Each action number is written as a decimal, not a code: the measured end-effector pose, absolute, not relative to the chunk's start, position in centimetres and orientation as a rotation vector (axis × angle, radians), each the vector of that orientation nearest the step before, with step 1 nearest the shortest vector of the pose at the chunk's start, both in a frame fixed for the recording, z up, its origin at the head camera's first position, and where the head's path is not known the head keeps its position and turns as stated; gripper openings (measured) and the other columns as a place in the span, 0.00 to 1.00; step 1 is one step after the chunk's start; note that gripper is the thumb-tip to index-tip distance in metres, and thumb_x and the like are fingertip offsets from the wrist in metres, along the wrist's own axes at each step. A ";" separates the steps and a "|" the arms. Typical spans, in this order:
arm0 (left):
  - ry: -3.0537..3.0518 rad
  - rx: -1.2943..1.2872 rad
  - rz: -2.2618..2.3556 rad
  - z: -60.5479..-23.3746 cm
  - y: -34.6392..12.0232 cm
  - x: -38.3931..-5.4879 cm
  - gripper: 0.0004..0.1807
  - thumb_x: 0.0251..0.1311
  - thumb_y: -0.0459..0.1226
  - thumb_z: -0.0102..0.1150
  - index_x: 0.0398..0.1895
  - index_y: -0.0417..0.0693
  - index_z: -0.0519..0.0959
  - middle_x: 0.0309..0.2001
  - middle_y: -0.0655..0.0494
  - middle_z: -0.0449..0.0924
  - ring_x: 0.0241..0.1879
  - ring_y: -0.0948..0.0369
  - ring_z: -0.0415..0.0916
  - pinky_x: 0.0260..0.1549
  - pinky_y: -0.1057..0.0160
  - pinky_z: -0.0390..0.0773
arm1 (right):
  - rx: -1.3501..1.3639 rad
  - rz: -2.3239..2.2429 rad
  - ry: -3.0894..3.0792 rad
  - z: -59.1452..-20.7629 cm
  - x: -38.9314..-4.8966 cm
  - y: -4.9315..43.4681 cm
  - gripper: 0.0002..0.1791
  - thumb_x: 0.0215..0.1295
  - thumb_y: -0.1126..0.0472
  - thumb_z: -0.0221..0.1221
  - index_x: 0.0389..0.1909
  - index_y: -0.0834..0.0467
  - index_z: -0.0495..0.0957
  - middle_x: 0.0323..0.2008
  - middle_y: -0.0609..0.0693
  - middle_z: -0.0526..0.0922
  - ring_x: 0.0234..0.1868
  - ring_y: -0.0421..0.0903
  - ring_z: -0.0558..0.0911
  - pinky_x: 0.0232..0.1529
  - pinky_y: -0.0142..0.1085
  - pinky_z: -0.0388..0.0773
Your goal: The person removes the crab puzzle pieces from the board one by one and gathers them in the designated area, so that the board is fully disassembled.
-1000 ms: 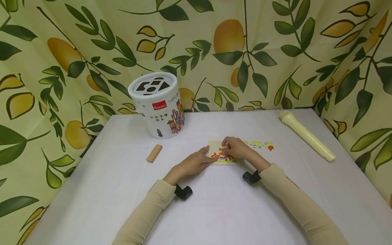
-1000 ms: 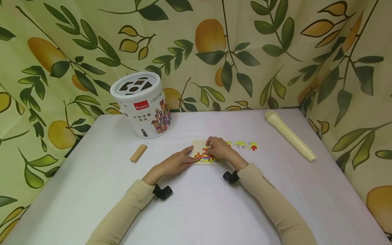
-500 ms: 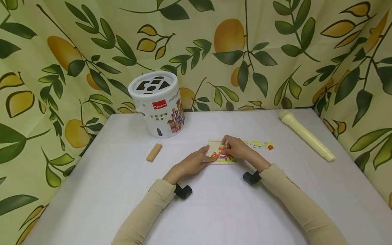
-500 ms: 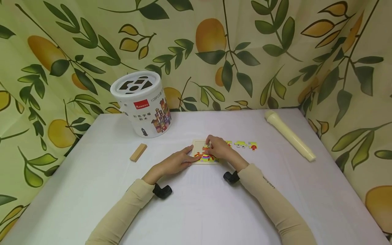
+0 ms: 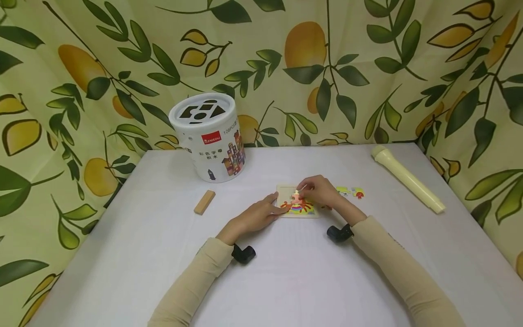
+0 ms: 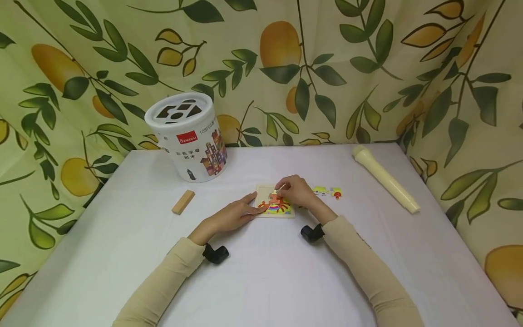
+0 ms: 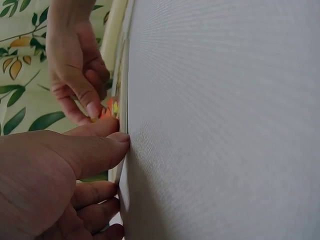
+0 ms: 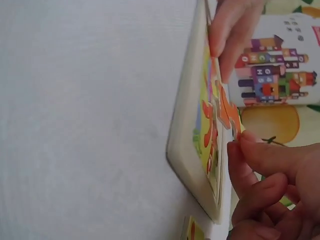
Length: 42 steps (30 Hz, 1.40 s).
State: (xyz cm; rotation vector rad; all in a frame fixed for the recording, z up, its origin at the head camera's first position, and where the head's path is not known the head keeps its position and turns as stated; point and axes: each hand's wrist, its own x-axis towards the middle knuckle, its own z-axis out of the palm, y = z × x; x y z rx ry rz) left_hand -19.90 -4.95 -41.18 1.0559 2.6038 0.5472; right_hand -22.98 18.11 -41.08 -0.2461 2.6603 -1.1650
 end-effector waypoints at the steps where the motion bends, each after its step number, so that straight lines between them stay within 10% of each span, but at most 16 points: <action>1: 2.603 1.055 0.548 -41.2 -4.9 -19.9 0.20 0.64 0.36 0.50 0.60 0.58 0.71 0.69 0.40 0.53 0.69 0.49 0.52 0.64 0.52 0.60 | -0.224 -1.190 2.646 -41.1 -23.1 18.3 0.09 0.60 0.62 0.60 0.40 0.59 0.81 0.36 0.55 0.83 0.35 0.47 0.76 0.34 0.33 0.74; 25: 2.605 1.079 0.602 -41.2 -5.1 -20.1 0.21 0.62 0.33 0.52 0.59 0.55 0.72 0.69 0.38 0.54 0.69 0.49 0.51 0.64 0.50 0.59 | 0.234 -1.227 2.566 -41.4 -19.7 29.1 0.21 0.56 0.50 0.62 0.47 0.58 0.80 0.56 0.61 0.75 0.48 0.49 0.70 0.36 0.30 0.68; 42: 2.591 1.072 0.611 -41.3 -5.0 -20.0 0.21 0.63 0.33 0.52 0.60 0.55 0.71 0.69 0.38 0.53 0.70 0.49 0.51 0.65 0.50 0.58 | 0.208 -1.168 2.685 -41.4 -18.6 28.9 0.17 0.59 0.56 0.61 0.44 0.64 0.81 0.51 0.65 0.77 0.49 0.55 0.71 0.35 0.32 0.66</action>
